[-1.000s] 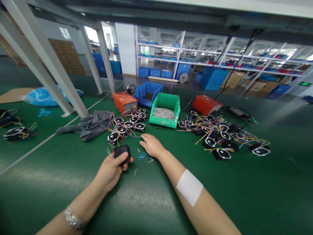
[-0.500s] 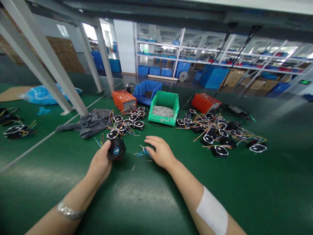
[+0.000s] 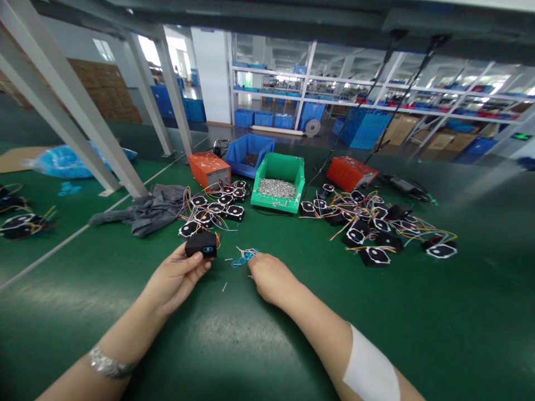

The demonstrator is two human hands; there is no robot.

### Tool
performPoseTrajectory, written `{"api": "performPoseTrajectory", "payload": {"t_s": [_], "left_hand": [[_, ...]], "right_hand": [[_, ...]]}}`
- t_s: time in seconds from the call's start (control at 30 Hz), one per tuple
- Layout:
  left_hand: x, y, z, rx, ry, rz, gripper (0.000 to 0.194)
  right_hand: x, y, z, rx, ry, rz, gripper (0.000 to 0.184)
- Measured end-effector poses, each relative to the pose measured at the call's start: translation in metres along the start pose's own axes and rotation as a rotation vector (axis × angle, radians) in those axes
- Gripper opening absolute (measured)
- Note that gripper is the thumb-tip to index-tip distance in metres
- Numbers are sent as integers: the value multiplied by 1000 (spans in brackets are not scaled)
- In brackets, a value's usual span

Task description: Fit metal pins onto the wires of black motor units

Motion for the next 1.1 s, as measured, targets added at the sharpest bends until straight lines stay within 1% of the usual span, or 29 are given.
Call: {"api": "performPoseTrajectory", "payload": {"t_s": [0.07,0.17,0.27,0.33,0.4,0.43,0.5,0.57,0.63,0.77,0.87,1.0,1.1], "left_hand": [[-1,2,-2,3,-9,6,31],[-3,6,-7,-30,-26,65,27],[-7,11,-11,-82,-79,108,34],[-11,14,-13,-117,-110,93,42],[-16,17,-16,-169,-132,51,47],[-18,19,-17,-187,-135,34,46],[-23,19,-18,-189,-128,27,34],[-26,19,-18,-160,-103,62,22],[-27,18,-17,-131,-75,112,17],[-26,18,-16,-108,-62,149,18],[-25,18,-17,-115,-71,133,18],[-24,19,-17,-139,-74,121,18],[-23,19,-17,-163,-80,104,17]], "right_hand": [[-1,-4,2,120,59,106,9],[1,-11,3,328,195,375,8],[1,-14,3,439,258,676,8],[0,-15,2,482,268,782,10],[-1,-17,1,516,243,799,12],[-3,-18,0,525,219,791,12],[-5,-18,0,525,171,778,13],[-6,-18,-1,518,150,772,14],[-5,-16,0,517,159,756,13],[-1,-9,1,537,247,752,6],[2,-5,1,554,280,768,6],[1,-4,2,554,260,749,6],[-1,-7,0,570,210,674,6]]}}
Point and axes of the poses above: each hand's wrist, its own z-axis towards the middle knuckle, its own y-axis out of the palm, x = y × z, the point moved 3 cm from there along z, towards the middle knuckle, and after that the axes turned 1 degree about x, right-handed, at the moved point
